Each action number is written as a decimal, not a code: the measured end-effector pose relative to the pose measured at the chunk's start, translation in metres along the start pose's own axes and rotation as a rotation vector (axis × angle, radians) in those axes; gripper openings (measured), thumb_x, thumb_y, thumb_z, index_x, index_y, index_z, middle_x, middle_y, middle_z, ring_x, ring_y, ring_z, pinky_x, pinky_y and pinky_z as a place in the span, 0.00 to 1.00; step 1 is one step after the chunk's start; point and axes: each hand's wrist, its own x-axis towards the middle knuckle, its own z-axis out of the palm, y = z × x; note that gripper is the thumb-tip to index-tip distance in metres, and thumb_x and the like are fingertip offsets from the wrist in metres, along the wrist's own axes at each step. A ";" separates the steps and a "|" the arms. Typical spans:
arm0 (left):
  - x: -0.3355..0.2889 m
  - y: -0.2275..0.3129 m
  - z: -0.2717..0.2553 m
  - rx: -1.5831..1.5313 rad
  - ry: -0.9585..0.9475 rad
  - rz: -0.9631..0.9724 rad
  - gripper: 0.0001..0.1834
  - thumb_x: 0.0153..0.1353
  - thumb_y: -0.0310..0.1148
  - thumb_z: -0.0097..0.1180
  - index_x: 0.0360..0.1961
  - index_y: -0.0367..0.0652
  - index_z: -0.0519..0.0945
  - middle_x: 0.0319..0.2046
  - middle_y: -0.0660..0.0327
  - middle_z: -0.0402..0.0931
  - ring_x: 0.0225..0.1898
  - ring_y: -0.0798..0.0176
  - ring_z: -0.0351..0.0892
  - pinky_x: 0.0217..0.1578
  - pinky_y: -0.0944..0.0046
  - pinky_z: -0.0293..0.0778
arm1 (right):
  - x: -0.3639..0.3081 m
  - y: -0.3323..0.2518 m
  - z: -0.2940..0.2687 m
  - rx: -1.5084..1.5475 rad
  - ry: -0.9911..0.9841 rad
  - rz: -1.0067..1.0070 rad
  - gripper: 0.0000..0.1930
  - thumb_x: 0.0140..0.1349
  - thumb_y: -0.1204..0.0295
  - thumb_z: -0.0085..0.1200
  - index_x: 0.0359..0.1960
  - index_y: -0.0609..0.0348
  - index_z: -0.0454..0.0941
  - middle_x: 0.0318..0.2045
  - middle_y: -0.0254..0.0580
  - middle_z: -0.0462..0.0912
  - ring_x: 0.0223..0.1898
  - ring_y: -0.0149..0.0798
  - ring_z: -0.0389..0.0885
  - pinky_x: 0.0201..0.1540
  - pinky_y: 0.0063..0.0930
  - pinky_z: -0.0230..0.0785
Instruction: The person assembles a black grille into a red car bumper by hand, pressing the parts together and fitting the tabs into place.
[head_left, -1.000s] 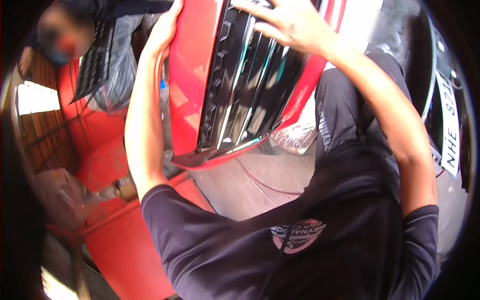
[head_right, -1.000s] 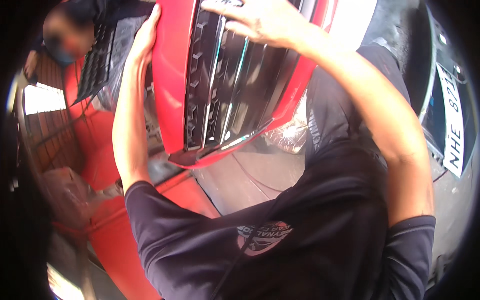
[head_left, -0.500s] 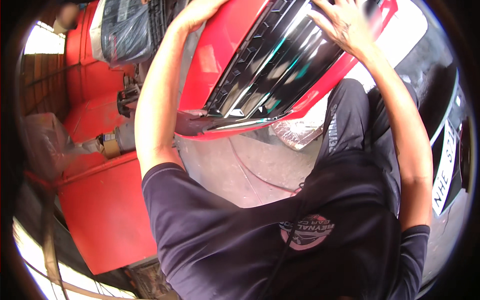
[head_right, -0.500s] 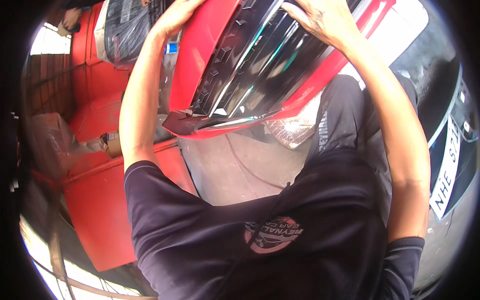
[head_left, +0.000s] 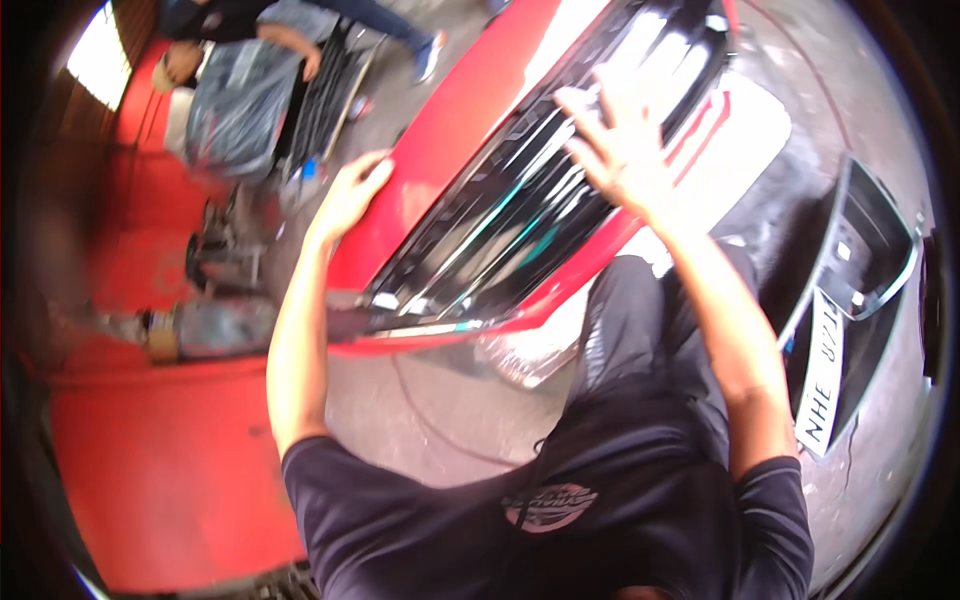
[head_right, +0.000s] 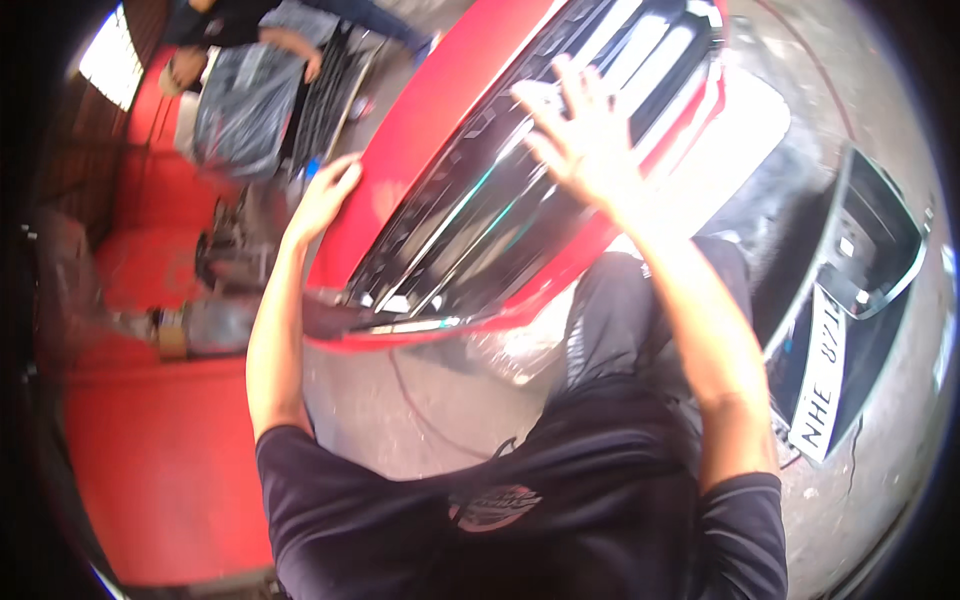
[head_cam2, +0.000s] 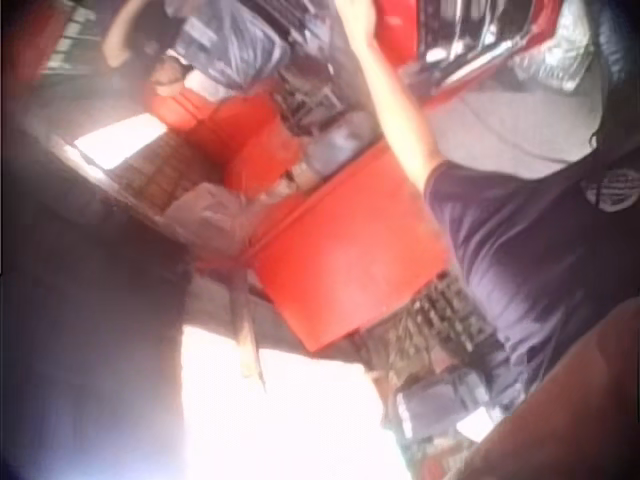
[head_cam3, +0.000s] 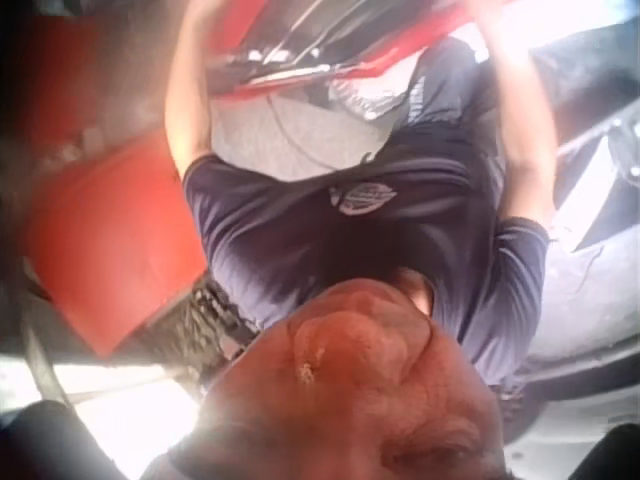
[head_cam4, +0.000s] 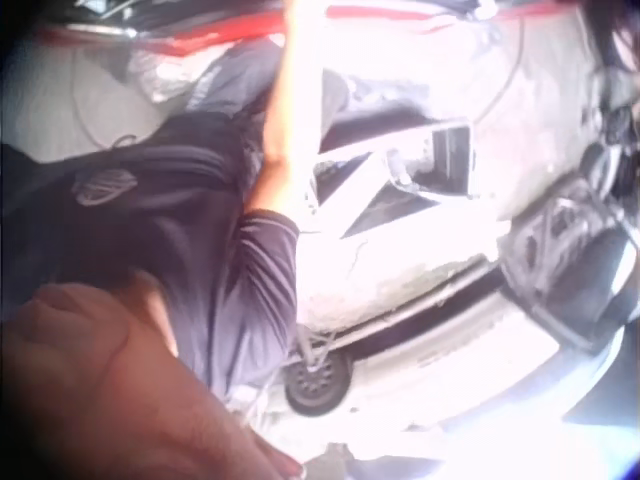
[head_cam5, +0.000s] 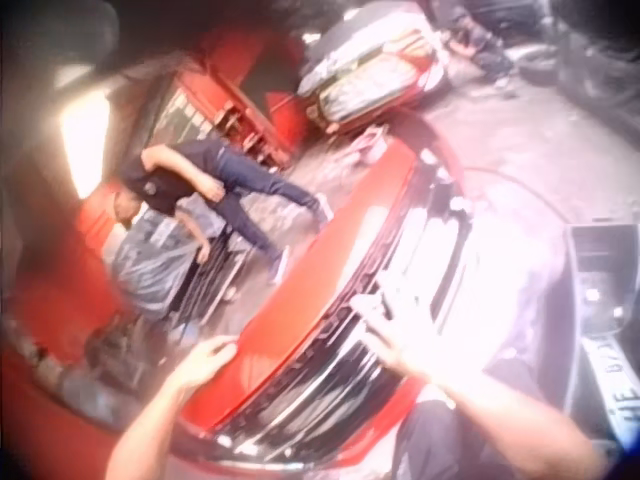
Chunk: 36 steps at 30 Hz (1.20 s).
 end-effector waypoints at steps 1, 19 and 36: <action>-0.015 -0.008 0.001 -0.069 0.022 -0.070 0.31 0.74 0.50 0.59 0.66 0.35 0.78 0.58 0.56 0.82 0.60 0.62 0.77 0.65 0.61 0.69 | -0.002 -0.012 0.005 0.029 -0.032 -0.001 0.33 0.69 0.53 0.60 0.75 0.24 0.66 0.79 0.55 0.55 0.75 0.67 0.60 0.69 0.75 0.58; 0.022 0.047 0.011 0.009 -0.021 -0.149 0.32 0.72 0.52 0.60 0.63 0.36 0.79 0.51 0.48 0.84 0.52 0.58 0.83 0.55 0.59 0.77 | 0.005 -0.010 -0.018 0.016 -0.115 0.040 0.35 0.67 0.53 0.61 0.76 0.31 0.65 0.79 0.58 0.52 0.76 0.68 0.56 0.65 0.81 0.57; -0.137 0.025 0.063 0.326 0.814 0.096 0.33 0.70 0.42 0.64 0.70 0.34 0.71 0.62 0.40 0.74 0.65 0.40 0.73 0.66 0.50 0.66 | 0.007 0.002 -0.014 0.039 -0.029 -0.041 0.34 0.70 0.51 0.58 0.77 0.37 0.64 0.77 0.67 0.55 0.75 0.71 0.57 0.72 0.72 0.53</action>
